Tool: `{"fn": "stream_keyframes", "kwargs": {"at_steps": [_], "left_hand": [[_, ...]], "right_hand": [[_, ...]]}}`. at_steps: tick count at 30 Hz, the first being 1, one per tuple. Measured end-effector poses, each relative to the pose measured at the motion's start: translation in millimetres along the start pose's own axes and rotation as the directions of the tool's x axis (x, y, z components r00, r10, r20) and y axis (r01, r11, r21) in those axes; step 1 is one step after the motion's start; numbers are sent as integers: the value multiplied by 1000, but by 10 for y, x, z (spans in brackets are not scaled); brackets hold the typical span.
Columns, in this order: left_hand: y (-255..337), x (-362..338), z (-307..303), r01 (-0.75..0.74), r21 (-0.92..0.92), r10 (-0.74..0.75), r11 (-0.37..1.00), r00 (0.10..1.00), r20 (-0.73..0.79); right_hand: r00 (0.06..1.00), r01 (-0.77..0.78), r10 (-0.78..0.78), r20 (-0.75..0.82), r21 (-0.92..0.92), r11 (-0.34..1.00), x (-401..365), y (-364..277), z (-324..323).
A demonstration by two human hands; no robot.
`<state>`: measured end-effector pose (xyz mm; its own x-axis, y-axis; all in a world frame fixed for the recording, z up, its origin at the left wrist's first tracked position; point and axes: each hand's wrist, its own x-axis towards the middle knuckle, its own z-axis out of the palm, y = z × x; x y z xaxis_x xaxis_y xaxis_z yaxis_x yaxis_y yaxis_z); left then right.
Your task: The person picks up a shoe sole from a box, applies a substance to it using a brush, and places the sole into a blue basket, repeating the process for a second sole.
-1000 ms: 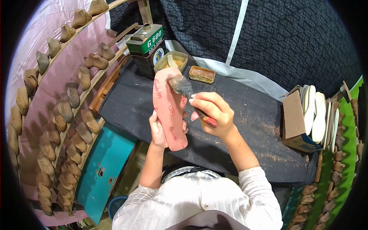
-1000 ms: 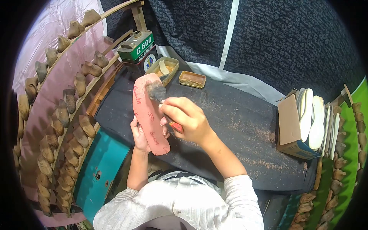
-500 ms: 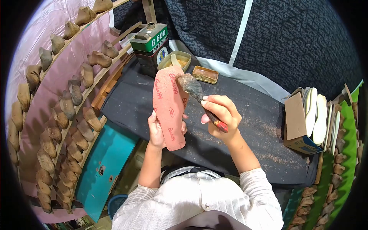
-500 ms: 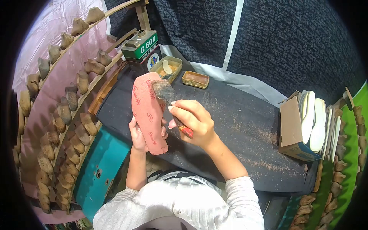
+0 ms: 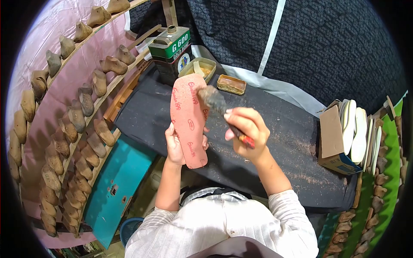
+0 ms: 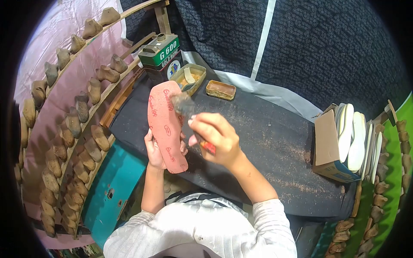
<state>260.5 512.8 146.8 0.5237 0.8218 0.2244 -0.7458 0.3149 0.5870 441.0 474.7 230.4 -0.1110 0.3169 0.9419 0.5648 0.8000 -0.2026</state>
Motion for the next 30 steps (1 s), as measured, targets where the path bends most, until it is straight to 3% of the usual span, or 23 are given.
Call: {"fn": "stream_keyframes", "kwargs": {"at_steps": [6, 8, 10, 12, 14, 16, 20, 21, 22, 24, 28, 30], "left_hand": [[2, 8, 53, -28, -30, 27, 999, 999, -28], [33, 17, 160, -90, -143, 51, 986, 965, -259], [23, 12, 150, -106, -154, 67, 982, 969, -238], [9, 6, 175, -112, -70, 85, 991, 948, -306], [-5, -16, 164, -70, -21, 61, 997, 958, -281], [-36, -12, 155, -99, 34, 102, 995, 987, -126], [-11, 58, 230, -149, 121, 183, 981, 914, -361], [-2, 62, 102, -146, 193, 193, 970, 949, -250], [20, 54, 94, -147, 193, 194, 970, 948, -254], [42, 47, 115, -215, 101, 222, 971, 973, -57], [-10, 25, 96, -159, 128, 173, 979, 980, -101], [-69, 39, 154, -158, 152, 177, 976, 977, -116]], "right_hand": [[993, -47, 39, 115, 73, 996, -132, -82, 11], [983, -44, 10, 186, 182, 982, -190, -144, 15], [965, -17, -41, 258, 218, 976, -215, -182, 41], [973, -28, -21, 231, 209, 978, -144, -161, 21], [994, -47, 31, 107, 154, 987, -59, -171, 40], [998, -33, 29, 59, 78, 996, -17, -162, 71], [986, -53, 18, 168, 205, 977, -233, -170, 112], [982, -51, 6, 187, 238, 970, -281, -198, 103], [979, -51, -6, 206, 270, 962, -324, -229, 93], [967, -55, -35, 251, 343, 938, -400, -249, 80], [981, -83, 15, 195, 348, 934, -241, -258, 11], [993, 15, -42, 106, 244, 970, -125, -239, 54]]}}
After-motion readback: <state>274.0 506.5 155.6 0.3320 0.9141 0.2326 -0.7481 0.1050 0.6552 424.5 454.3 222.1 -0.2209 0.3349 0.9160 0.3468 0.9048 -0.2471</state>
